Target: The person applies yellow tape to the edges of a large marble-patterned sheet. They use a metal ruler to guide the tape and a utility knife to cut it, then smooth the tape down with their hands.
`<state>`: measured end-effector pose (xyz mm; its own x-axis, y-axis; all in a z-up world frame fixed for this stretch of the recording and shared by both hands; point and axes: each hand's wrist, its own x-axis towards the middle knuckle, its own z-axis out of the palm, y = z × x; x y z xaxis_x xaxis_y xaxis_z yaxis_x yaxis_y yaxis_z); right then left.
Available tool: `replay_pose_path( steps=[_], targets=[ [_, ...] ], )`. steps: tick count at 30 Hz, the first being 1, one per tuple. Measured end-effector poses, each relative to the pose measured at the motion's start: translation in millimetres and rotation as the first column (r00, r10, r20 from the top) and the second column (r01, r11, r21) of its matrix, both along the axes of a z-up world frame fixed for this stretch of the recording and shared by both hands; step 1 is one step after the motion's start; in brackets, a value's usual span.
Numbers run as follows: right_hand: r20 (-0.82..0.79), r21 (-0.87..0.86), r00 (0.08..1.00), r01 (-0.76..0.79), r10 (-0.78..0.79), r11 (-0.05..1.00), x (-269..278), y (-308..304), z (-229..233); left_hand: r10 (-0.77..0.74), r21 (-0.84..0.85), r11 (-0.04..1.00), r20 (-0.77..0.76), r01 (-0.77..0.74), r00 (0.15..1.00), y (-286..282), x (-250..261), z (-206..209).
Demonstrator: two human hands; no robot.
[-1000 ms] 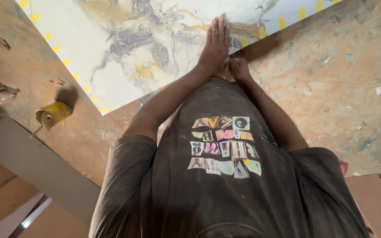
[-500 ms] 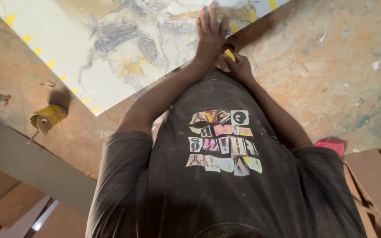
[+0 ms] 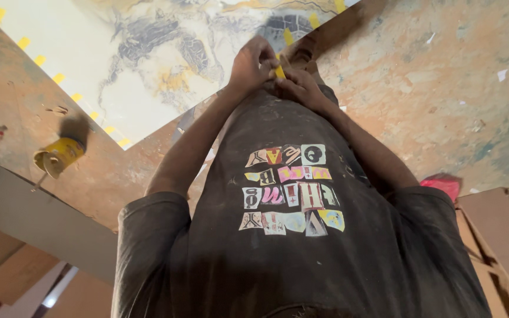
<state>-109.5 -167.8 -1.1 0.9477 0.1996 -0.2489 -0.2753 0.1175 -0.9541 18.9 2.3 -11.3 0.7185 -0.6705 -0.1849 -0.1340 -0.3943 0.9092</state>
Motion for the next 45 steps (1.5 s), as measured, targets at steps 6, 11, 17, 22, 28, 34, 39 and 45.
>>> replay_pose_path(
  steps=[6, 11, 17, 22, 28, 34, 39, 45],
  targets=[
    [-0.182, -0.125, 0.968, 0.153, -0.175, 0.98, 6, 20, -43, 0.098, 0.129, 0.972, 0.533, -0.195, 0.84, -10, 0, -3],
    [-0.09, -0.215, 0.971, 0.197, -0.221, 0.957, 7, 21, -87, 0.279, -0.03, 0.953, 0.48, -0.302, 0.832, -17, 4, -2],
    [-0.094, -0.174, 0.982, 0.148, -0.166, 0.974, 9, 16, -105, 0.126, 0.367, 0.888, 0.385, -0.277, 0.914, -21, 18, -4],
    [0.25, -0.389, 0.968, 0.077, 0.025, 0.918, 12, 0, -119, -0.272, 0.456, 0.89, 0.511, 0.011, 0.815, -9, 14, 10],
    [-0.282, -0.215, 0.943, 0.116, -0.175, 0.97, 2, 7, -169, -0.469, 0.59, 0.807, 0.674, -0.033, 0.57, -3, 3, -22],
    [0.238, -0.917, 0.855, 0.042, 0.461, 0.396, 12, -6, -180, -0.482, 0.519, 0.773, 0.854, -0.364, 0.194, -35, -7, -89],
    [0.087, -0.705, 0.981, -0.062, 0.173, 0.707, 4, -7, -162, -0.549, 0.539, 0.661, 0.822, -0.523, 0.153, -52, -15, -79],
    [-0.127, -0.3, 0.986, 0.066, -0.108, 0.952, -22, 6, -114, -0.299, 0.424, 0.885, 0.832, -0.19, 0.468, -18, -7, 2]
  ],
)
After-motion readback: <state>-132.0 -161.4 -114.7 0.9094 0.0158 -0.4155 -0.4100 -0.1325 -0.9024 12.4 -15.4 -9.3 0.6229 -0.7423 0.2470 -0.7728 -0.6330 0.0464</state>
